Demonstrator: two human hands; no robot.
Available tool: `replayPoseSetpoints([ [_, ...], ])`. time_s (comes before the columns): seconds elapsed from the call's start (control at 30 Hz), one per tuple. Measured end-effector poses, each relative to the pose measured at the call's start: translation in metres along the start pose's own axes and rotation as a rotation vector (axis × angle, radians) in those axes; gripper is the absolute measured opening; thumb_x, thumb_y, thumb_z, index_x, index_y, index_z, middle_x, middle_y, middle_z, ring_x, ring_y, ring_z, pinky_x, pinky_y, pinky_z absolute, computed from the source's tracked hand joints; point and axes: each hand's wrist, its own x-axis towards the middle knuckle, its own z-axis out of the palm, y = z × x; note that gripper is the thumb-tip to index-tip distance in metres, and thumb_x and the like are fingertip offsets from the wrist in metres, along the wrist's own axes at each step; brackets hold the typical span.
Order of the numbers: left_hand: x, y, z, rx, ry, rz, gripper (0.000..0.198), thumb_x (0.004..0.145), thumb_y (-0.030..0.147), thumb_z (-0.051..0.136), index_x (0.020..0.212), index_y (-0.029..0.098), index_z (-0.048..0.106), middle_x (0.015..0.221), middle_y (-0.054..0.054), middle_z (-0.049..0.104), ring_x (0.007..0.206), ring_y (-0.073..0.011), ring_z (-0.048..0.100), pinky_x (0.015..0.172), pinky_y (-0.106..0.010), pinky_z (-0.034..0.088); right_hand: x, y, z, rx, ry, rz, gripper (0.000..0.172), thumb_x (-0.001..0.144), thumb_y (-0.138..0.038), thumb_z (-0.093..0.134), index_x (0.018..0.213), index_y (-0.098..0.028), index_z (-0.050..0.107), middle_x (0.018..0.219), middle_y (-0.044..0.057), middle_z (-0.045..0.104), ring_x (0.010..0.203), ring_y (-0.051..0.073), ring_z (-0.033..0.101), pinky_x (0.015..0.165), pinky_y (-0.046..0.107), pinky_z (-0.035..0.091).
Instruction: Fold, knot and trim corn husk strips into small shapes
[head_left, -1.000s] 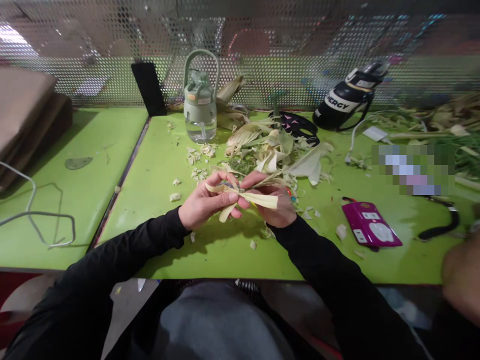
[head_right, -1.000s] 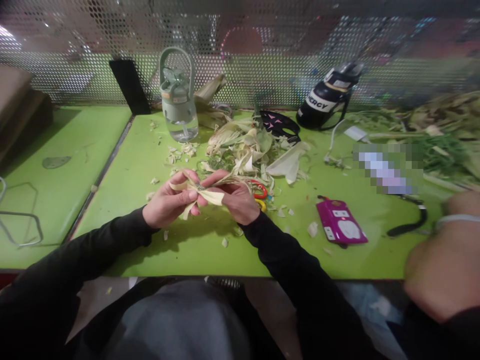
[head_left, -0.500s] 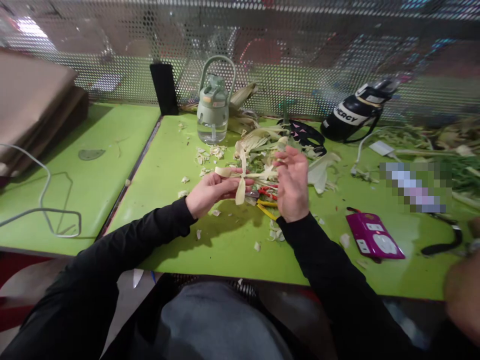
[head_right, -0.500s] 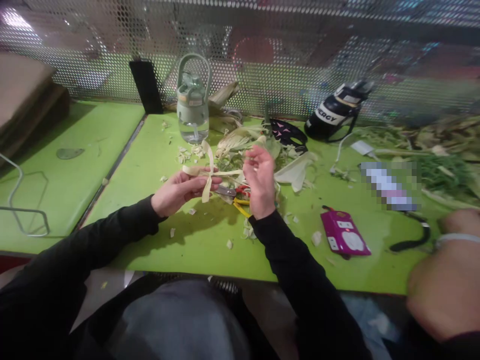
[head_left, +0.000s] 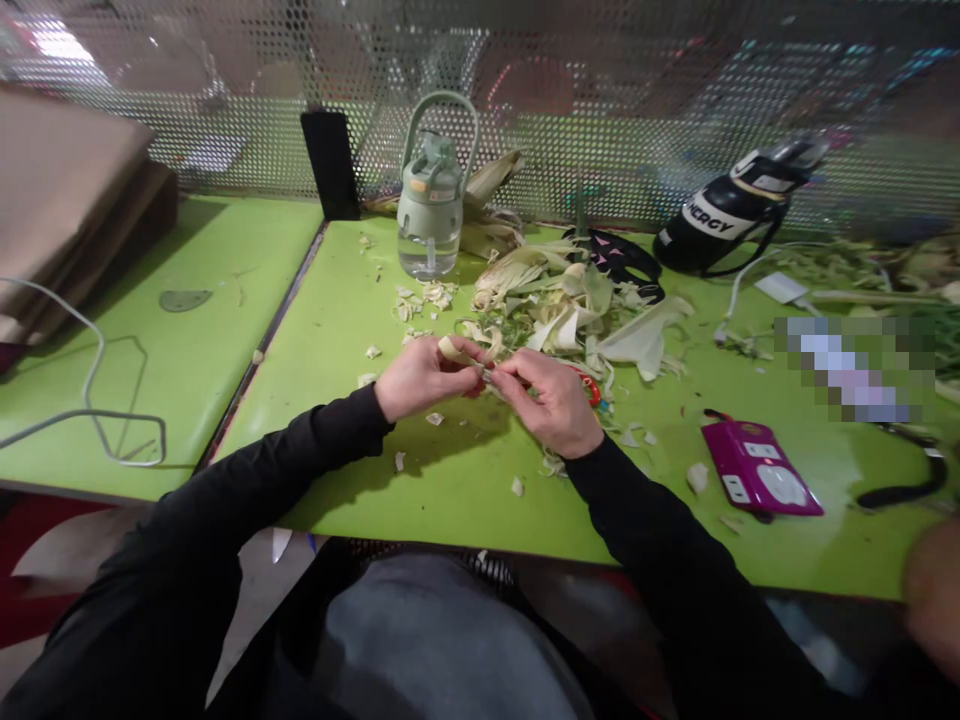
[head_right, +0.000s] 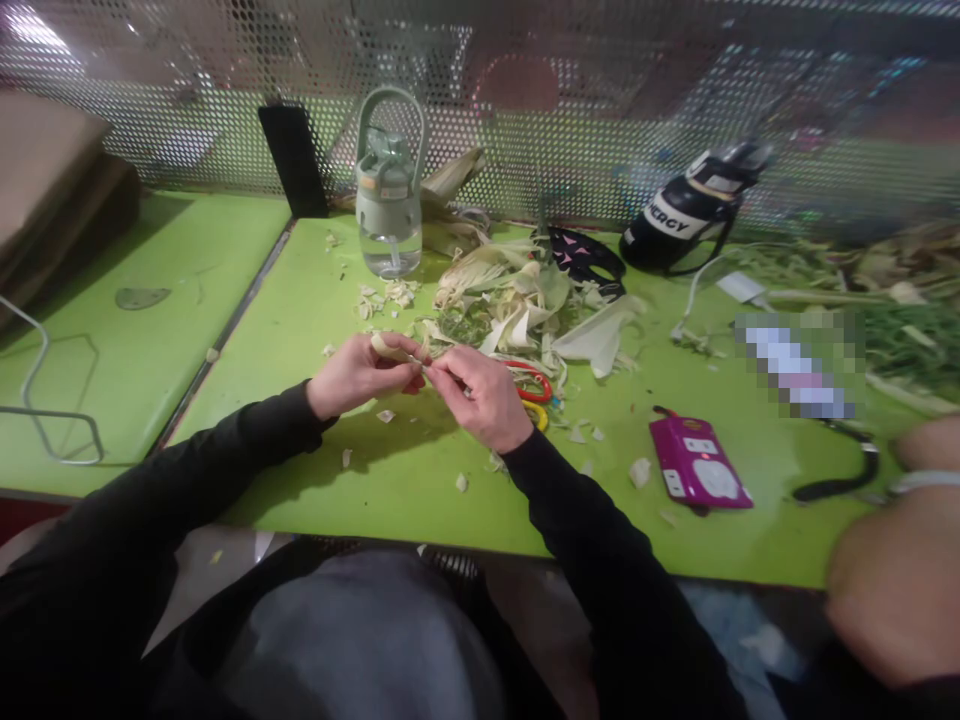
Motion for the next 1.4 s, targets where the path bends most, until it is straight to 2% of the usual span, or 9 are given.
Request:
replayPoseSetpoints([
  [0.13, 0.006, -0.003, -0.007, -0.068, 0.043, -0.053, 0.01, 0.079, 0.011, 0.068, 0.089, 0.009, 0.065, 0.066, -0.002, 0.071, 0.057, -0.0095, 0.064, 0.061, -0.023, 0.053, 0.001, 0.01, 0.002, -0.01, 0.014, 0.082, 0.022, 0.097, -0.037, 0.052, 0.084, -0.022, 0.062, 0.078, 0.002, 0.065, 0.07, 0.017, 0.059, 0.065, 0.032, 0.044],
  [0.27, 0.009, -0.003, -0.009, -0.245, 0.131, -0.158, 0.011, 0.085, 0.014, 0.063, 0.096, 0.012, 0.063, 0.082, -0.007, 0.076, 0.071, -0.0132, 0.071, 0.072, -0.027, 0.056, 0.001, 0.022, 0.003, -0.35, 0.239, -0.071, 0.024, 0.095, -0.035, 0.058, 0.117, -0.024, 0.06, 0.116, 0.009, 0.064, 0.108, 0.026, 0.059, 0.088, 0.042, 0.047],
  [0.53, 0.005, -0.002, -0.002, -0.292, 0.132, -0.146, 0.006, 0.087, 0.012, 0.062, 0.093, 0.011, 0.064, 0.073, -0.001, 0.07, 0.059, -0.0059, 0.061, 0.067, -0.022, 0.052, -0.004, 0.02, 0.012, -0.631, 0.103, -0.462, 0.024, 0.096, -0.025, 0.057, 0.119, -0.031, 0.063, 0.1, 0.002, 0.066, 0.093, 0.02, 0.057, 0.078, 0.035, 0.046],
  [0.73, 0.003, -0.005, -0.005, -0.177, 0.075, -0.105, 0.009, 0.084, 0.011, 0.064, 0.092, 0.011, 0.064, 0.074, -0.003, 0.073, 0.062, -0.008, 0.064, 0.06, -0.02, 0.047, 0.0, 0.024, 0.007, -0.431, 0.188, -0.228, 0.023, 0.096, -0.029, 0.057, 0.118, -0.022, 0.059, 0.103, 0.007, 0.07, 0.095, 0.024, 0.063, 0.083, 0.04, 0.049],
  [0.93, 0.006, -0.009, -0.008, -0.414, -0.048, -0.148, 0.038, 0.072, 0.003, 0.055, 0.107, 0.012, 0.064, 0.1, -0.012, 0.077, 0.095, -0.02, 0.072, 0.092, -0.037, 0.052, 0.0, 0.028, 0.006, -0.416, 0.298, -0.177, 0.016, 0.096, -0.026, 0.057, 0.109, -0.019, 0.063, 0.104, 0.01, 0.072, 0.098, 0.024, 0.065, 0.084, 0.04, 0.05],
  [1.03, 0.005, -0.008, -0.006, -0.5, -0.128, -0.067, 0.055, 0.065, 0.003, 0.057, 0.118, 0.018, 0.061, 0.126, -0.01, 0.07, 0.125, -0.0242, 0.06, 0.108, -0.042, 0.043, 0.0, 0.025, 0.003, -0.407, 0.41, -0.179, 0.019, 0.097, -0.024, 0.053, 0.113, -0.019, 0.062, 0.113, 0.012, 0.07, 0.109, 0.026, 0.063, 0.092, 0.043, 0.048],
  [1.13, 0.0, -0.004, -0.001, -0.538, -0.146, -0.038, 0.049, 0.075, 0.019, 0.065, 0.124, 0.022, 0.059, 0.145, -0.006, 0.057, 0.144, -0.0271, 0.041, 0.115, -0.045, 0.033, -0.001, 0.021, 0.003, -0.345, 0.428, -0.182, 0.021, 0.098, -0.034, 0.053, 0.112, -0.021, 0.061, 0.11, 0.011, 0.067, 0.109, 0.026, 0.062, 0.092, 0.044, 0.05],
  [1.27, -0.004, -0.002, 0.003, -0.562, -0.115, -0.013, 0.042, 0.084, 0.042, 0.067, 0.12, 0.022, 0.06, 0.141, -0.009, 0.06, 0.143, -0.0307, 0.041, 0.114, -0.05, 0.033, -0.003, 0.017, 0.006, -0.386, 0.342, -0.129, 0.042, 0.09, -0.055, 0.06, 0.115, -0.022, 0.06, 0.114, 0.012, 0.062, 0.111, 0.028, 0.059, 0.091, 0.046, 0.05],
  [1.4, -0.003, -0.003, 0.002, -0.567, -0.106, -0.013, 0.035, 0.084, 0.046, 0.068, 0.107, 0.021, 0.063, 0.128, -0.009, 0.068, 0.133, -0.0289, 0.052, 0.112, -0.049, 0.035, -0.003, 0.017, 0.005, -0.422, 0.346, -0.123, 0.034, 0.095, -0.05, 0.054, 0.112, -0.022, 0.063, 0.119, 0.012, 0.063, 0.113, 0.029, 0.059, 0.094, 0.048, 0.047],
])
